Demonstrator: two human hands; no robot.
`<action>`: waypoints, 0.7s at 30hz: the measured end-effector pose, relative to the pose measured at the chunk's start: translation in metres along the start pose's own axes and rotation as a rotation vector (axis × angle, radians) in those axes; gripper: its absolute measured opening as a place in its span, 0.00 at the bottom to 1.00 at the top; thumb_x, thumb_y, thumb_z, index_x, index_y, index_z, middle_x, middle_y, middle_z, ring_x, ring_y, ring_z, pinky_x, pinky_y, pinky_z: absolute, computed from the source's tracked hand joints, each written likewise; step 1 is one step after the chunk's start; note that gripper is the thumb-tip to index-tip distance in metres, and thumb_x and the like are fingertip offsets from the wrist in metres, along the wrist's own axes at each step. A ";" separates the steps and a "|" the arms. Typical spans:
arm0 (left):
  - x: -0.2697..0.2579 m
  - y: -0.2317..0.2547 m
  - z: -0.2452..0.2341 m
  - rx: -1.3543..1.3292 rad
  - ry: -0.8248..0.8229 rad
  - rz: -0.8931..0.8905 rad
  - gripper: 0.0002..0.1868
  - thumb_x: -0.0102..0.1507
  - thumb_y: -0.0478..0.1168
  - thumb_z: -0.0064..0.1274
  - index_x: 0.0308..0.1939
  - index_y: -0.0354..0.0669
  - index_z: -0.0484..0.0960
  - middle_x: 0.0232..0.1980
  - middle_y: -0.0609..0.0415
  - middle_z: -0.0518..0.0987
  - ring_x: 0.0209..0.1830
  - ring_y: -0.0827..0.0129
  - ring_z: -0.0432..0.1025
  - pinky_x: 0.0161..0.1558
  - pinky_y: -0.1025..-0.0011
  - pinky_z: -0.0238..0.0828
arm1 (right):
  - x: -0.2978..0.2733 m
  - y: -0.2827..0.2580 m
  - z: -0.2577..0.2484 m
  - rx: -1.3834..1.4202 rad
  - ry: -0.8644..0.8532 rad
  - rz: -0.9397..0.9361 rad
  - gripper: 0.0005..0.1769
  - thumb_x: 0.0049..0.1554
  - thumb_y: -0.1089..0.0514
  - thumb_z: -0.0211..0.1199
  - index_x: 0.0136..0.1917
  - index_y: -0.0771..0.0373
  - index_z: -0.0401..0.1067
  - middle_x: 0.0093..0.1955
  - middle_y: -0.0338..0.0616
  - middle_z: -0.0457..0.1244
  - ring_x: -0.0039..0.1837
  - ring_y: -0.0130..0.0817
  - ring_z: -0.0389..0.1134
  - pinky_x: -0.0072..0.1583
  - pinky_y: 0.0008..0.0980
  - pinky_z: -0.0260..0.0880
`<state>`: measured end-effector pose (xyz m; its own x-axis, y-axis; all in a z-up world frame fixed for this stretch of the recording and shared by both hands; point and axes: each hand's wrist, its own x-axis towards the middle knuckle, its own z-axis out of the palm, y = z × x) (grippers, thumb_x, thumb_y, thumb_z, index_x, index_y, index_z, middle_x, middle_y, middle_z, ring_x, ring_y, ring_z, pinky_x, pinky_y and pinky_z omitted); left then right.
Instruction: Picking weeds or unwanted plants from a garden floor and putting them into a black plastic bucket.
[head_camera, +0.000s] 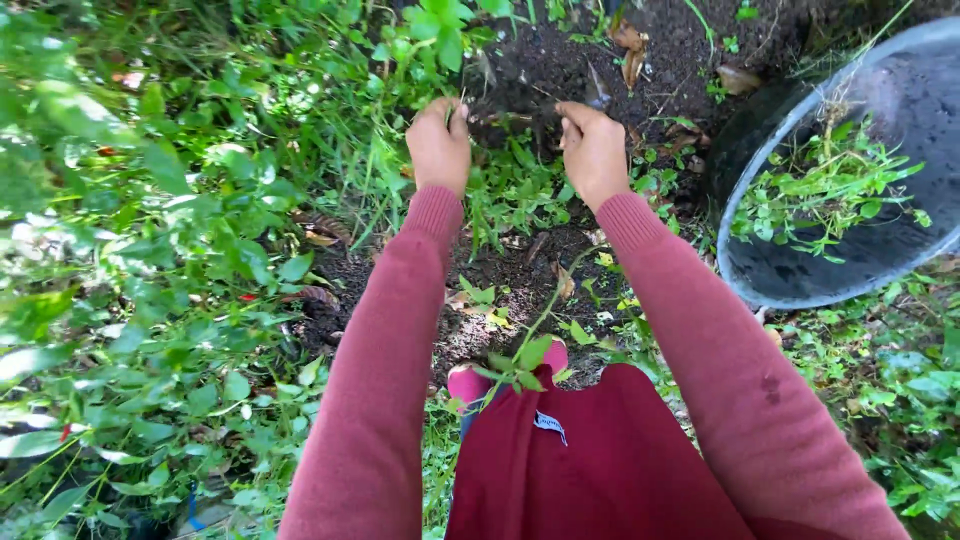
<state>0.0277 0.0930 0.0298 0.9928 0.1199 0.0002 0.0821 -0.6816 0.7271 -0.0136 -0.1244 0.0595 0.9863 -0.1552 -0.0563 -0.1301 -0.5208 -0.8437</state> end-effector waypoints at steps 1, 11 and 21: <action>-0.001 0.000 -0.008 0.000 0.010 -0.001 0.06 0.64 0.38 0.59 0.41 0.38 0.84 0.38 0.38 0.83 0.39 0.46 0.78 0.45 0.56 0.74 | 0.000 -0.002 0.001 0.001 -0.004 -0.010 0.12 0.61 0.70 0.59 0.57 0.70 0.77 0.44 0.56 0.70 0.39 0.37 0.73 0.44 0.33 0.73; -0.030 0.014 -0.033 0.155 -0.352 -0.219 0.10 0.66 0.34 0.51 0.52 0.43 0.78 0.49 0.42 0.78 0.50 0.52 0.76 0.52 0.55 0.75 | -0.010 0.022 0.046 -0.020 -0.039 0.272 0.11 0.64 0.63 0.56 0.53 0.70 0.77 0.40 0.53 0.69 0.40 0.41 0.72 0.44 0.37 0.74; -0.064 0.007 0.010 0.438 -0.501 -0.077 0.26 0.56 0.47 0.65 0.54 0.40 0.77 0.57 0.42 0.74 0.57 0.46 0.71 0.54 0.51 0.73 | 0.002 0.006 0.104 -0.597 -0.084 0.267 0.29 0.54 0.39 0.70 0.40 0.71 0.75 0.39 0.63 0.69 0.44 0.62 0.72 0.46 0.52 0.74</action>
<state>-0.0340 0.0734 0.0273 0.8947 -0.0977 -0.4359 0.0772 -0.9273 0.3663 -0.0021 -0.0402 -0.0016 0.9138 -0.2898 -0.2845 -0.3812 -0.8536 -0.3550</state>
